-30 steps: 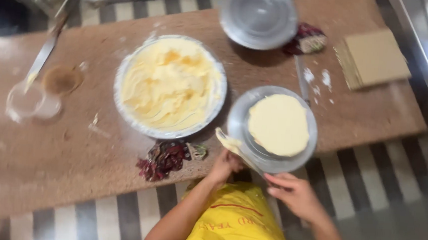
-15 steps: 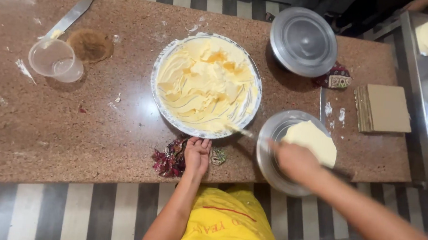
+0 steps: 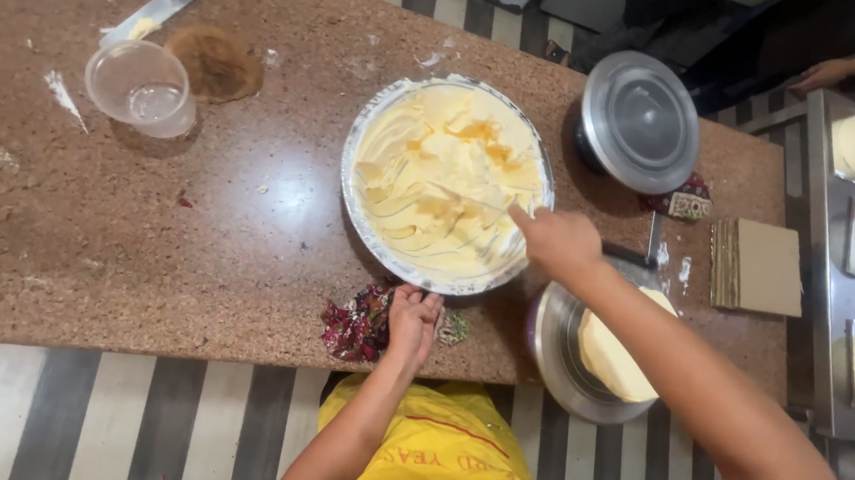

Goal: The person frosts a layered cake at a work counter, using a spatula to scoop cream from a large bowl and spread it over a cake layer on a turntable. They add filling between layers, smooth the sides, and use a cake board to help lift and position the cake while working.

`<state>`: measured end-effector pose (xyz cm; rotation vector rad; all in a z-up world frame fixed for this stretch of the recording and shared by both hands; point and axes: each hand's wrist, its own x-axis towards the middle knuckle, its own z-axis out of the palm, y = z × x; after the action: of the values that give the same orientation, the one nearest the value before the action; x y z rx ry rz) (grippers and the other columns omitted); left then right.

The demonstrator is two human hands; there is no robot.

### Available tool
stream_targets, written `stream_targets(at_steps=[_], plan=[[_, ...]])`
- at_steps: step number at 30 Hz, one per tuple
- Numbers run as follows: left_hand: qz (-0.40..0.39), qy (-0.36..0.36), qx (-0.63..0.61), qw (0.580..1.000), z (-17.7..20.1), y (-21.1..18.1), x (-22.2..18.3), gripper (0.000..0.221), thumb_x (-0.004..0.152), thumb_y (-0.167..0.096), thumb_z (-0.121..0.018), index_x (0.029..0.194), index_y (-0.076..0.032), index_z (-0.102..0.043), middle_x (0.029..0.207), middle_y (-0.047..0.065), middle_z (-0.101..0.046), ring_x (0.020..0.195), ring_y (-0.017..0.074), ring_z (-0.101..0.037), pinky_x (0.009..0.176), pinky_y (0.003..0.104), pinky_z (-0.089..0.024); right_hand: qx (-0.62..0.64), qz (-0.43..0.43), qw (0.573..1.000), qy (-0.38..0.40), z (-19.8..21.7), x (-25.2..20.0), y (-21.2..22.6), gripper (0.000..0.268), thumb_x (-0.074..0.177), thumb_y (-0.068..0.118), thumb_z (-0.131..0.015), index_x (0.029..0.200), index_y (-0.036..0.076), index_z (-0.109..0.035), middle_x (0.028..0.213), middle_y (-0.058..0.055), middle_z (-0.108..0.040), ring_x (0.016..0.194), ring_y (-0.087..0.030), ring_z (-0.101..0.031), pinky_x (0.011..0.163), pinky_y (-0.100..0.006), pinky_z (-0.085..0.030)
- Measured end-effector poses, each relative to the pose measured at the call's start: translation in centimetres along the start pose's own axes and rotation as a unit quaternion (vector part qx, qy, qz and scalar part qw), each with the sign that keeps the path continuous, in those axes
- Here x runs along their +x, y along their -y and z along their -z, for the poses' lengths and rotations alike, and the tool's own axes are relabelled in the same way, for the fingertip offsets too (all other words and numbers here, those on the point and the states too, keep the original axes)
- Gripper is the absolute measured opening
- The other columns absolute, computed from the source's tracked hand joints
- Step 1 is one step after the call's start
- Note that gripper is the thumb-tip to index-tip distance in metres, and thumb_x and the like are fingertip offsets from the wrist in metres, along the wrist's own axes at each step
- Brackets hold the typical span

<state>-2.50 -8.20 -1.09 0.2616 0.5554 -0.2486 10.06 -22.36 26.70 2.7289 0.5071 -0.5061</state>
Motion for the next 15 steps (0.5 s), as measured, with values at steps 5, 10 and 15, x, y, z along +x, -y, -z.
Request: stream_targets(at_steps=[5,10,15], plan=[[0.016,-0.014,0.011,1.0,-2.3,-2.5,-1.1,0.079,0.069,0.023,-0.039,0.141,-0.006,-0.023,0.135,0.021,-0.053,0.124,0.0387,-0.058,0.109,0.045,-0.046,-0.025,0.022,0.999,0.041,-5.1,2.0,0.3,0.049,0.089,0.009,-0.062,0.138,0.016,-0.055,0.083,-0.008,-0.065,0.069,-0.023,-0.065,0.058,-0.038,-0.057],[0.053,-0.044,0.069,0.995,-3.7,-3.9,-2.3,0.096,0.078,0.019,-0.041,0.158,-0.016,0.0,0.139,0.02,-0.05,0.126,0.0308,-0.059,0.107,0.037,-0.05,0.221,-0.12,0.932,0.262,-7.3,-0.6,4.2,0.041,0.102,0.007,-0.048,0.141,0.016,-0.056,0.08,-0.011,-0.066,0.064,-0.021,-0.066,0.058,-0.034,-0.057],[0.227,0.003,0.324,0.919,-4.5,0.2,-4.0,0.055,0.079,0.013,-0.052,0.133,0.002,-0.052,0.118,0.019,-0.064,0.078,0.0211,-0.063,0.068,0.032,-0.056,0.643,-0.183,0.726,0.161,-12.7,-3.1,4.7,0.042,0.101,0.012,-0.056,0.142,0.015,-0.063,0.075,-0.01,-0.068,0.049,-0.014,-0.051,0.044,-0.028,-0.044]])
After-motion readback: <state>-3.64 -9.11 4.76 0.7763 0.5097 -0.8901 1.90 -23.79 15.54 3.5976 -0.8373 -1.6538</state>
